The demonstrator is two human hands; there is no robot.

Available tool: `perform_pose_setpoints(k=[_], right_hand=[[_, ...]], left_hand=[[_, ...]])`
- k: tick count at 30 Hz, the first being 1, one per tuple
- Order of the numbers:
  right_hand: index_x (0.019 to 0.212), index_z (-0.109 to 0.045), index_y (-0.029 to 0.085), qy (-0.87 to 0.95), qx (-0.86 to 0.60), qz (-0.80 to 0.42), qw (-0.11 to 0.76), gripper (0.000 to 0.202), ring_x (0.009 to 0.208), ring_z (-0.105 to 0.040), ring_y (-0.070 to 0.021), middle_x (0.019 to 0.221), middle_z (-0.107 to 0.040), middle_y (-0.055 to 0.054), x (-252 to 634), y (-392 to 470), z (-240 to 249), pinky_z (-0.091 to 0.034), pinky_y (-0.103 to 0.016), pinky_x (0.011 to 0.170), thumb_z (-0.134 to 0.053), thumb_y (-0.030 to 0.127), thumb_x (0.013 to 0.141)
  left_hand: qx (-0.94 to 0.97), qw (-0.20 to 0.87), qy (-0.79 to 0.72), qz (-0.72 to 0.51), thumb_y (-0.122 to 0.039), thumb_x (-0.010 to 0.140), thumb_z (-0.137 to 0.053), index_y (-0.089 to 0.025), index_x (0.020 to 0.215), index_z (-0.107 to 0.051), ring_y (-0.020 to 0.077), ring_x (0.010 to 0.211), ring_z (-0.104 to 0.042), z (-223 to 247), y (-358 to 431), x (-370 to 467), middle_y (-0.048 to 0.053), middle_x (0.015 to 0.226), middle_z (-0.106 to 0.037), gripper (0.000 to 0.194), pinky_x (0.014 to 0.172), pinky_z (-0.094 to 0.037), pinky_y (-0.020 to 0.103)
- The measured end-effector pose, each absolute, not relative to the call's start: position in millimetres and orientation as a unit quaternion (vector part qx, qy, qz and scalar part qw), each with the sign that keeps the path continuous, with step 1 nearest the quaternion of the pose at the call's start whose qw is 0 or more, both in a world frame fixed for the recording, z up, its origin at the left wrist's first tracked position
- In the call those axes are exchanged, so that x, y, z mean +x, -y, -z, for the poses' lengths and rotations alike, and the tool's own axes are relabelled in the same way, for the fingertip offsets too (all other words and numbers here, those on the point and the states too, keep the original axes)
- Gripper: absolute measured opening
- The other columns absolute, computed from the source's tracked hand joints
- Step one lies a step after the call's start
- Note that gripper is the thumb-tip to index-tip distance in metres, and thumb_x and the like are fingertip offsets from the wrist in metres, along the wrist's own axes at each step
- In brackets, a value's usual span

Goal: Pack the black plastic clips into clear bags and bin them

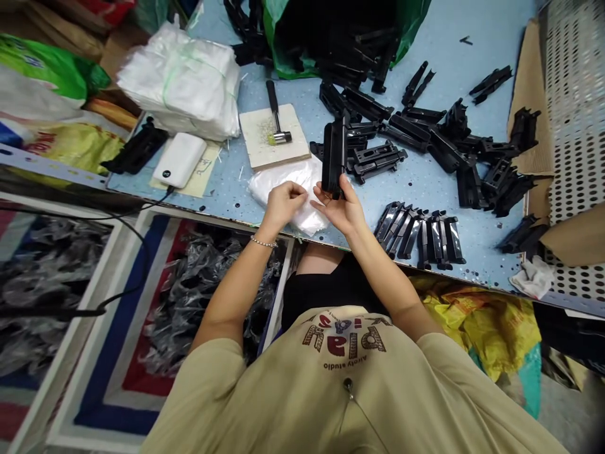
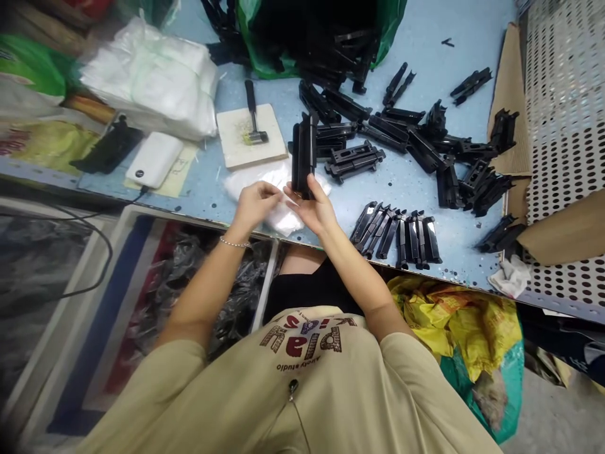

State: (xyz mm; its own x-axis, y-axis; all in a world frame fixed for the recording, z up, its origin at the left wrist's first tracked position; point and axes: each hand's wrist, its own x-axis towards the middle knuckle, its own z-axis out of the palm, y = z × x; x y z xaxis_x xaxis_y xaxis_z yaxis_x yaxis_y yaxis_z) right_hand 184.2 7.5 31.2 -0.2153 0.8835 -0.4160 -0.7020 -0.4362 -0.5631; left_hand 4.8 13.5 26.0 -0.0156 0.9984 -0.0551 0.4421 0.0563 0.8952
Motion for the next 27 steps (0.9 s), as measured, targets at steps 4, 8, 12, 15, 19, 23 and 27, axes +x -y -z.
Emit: perform_pose_setpoints(k=[4,8,12,15,19,23,27], right_hand=[[0.093,-0.067,0.024,0.113,-0.399,-0.746,0.522,0.039,0.094,-0.076,-0.0199,0.086,-0.077,-0.001,178,-14,-13,-0.063,-0.041,0.095,-0.082,0.058,0.084],[0.094,-0.066,0.024,0.150,-0.426,-0.729,0.514,0.049,0.095,-0.075,-0.0225,0.088,-0.076,-0.004,186,-6,-15,-0.064,-0.044,0.095,-0.078,0.070,0.082],[0.092,-0.066,0.023,0.207,-0.445,-0.720,0.490,0.053,0.089,-0.073,-0.0236,0.087,-0.076,-0.006,207,21,-27,-0.064,-0.047,0.099,-0.078,0.074,0.078],[0.093,-0.067,0.023,0.226,-0.438,-0.725,0.481,0.055,0.085,-0.072,-0.0230,0.085,-0.075,-0.006,213,35,-35,-0.062,-0.051,0.103,-0.079,0.073,0.076],[0.098,-0.067,0.022,0.227,-0.393,-0.742,0.493,0.058,0.087,-0.071,-0.0215,0.087,-0.074,-0.005,189,18,-37,-0.061,-0.051,0.104,-0.071,0.077,0.080],[0.093,-0.064,0.024,0.250,-0.413,-0.682,0.549,0.046,0.094,-0.073,-0.0198,0.086,-0.073,-0.002,161,-13,-34,-0.062,-0.039,0.096,-0.076,0.066,0.080],[0.092,-0.065,0.024,0.268,-0.453,-0.644,0.555,0.045,0.095,-0.074,-0.0215,0.084,-0.072,-0.002,174,-2,-43,-0.062,-0.037,0.091,-0.074,0.067,0.082]], left_hand=[[0.752,0.209,-0.555,-0.287,-0.009,0.087,-0.054,-0.020,0.089,-0.072,0.0282,0.109,-0.066,-32,-2,-11,0.013,0.115,-0.076,0.021,0.102,-0.053,0.046],[0.769,0.179,-0.566,-0.235,-0.006,0.089,-0.047,-0.018,0.121,-0.072,0.0304,0.121,-0.064,-39,-6,-19,0.015,0.137,-0.070,0.042,0.110,-0.051,0.048],[0.763,0.208,-0.537,-0.294,-0.003,0.087,-0.046,-0.021,0.110,-0.072,0.0245,0.126,-0.064,-44,-15,-25,0.009,0.139,-0.068,0.039,0.112,-0.052,0.042],[0.768,0.194,-0.544,-0.277,-0.005,0.088,-0.048,-0.021,0.090,-0.072,0.0258,0.124,-0.066,-42,-14,-27,0.009,0.134,-0.069,0.028,0.109,-0.054,0.044],[0.786,0.192,-0.540,-0.232,-0.007,0.091,-0.050,-0.019,0.106,-0.076,0.0297,0.127,-0.064,-36,-12,-23,0.013,0.138,-0.069,0.032,0.114,-0.052,0.049],[0.784,0.178,-0.532,-0.265,0.000,0.090,-0.045,-0.014,0.142,-0.062,0.0289,0.143,-0.056,-39,-10,-22,0.017,0.155,-0.057,0.057,0.124,-0.046,0.048],[0.782,0.194,-0.522,-0.279,0.002,0.088,-0.045,-0.016,0.149,-0.056,0.0251,0.149,-0.052,-44,-4,-21,0.014,0.159,-0.054,0.065,0.126,-0.044,0.040]])
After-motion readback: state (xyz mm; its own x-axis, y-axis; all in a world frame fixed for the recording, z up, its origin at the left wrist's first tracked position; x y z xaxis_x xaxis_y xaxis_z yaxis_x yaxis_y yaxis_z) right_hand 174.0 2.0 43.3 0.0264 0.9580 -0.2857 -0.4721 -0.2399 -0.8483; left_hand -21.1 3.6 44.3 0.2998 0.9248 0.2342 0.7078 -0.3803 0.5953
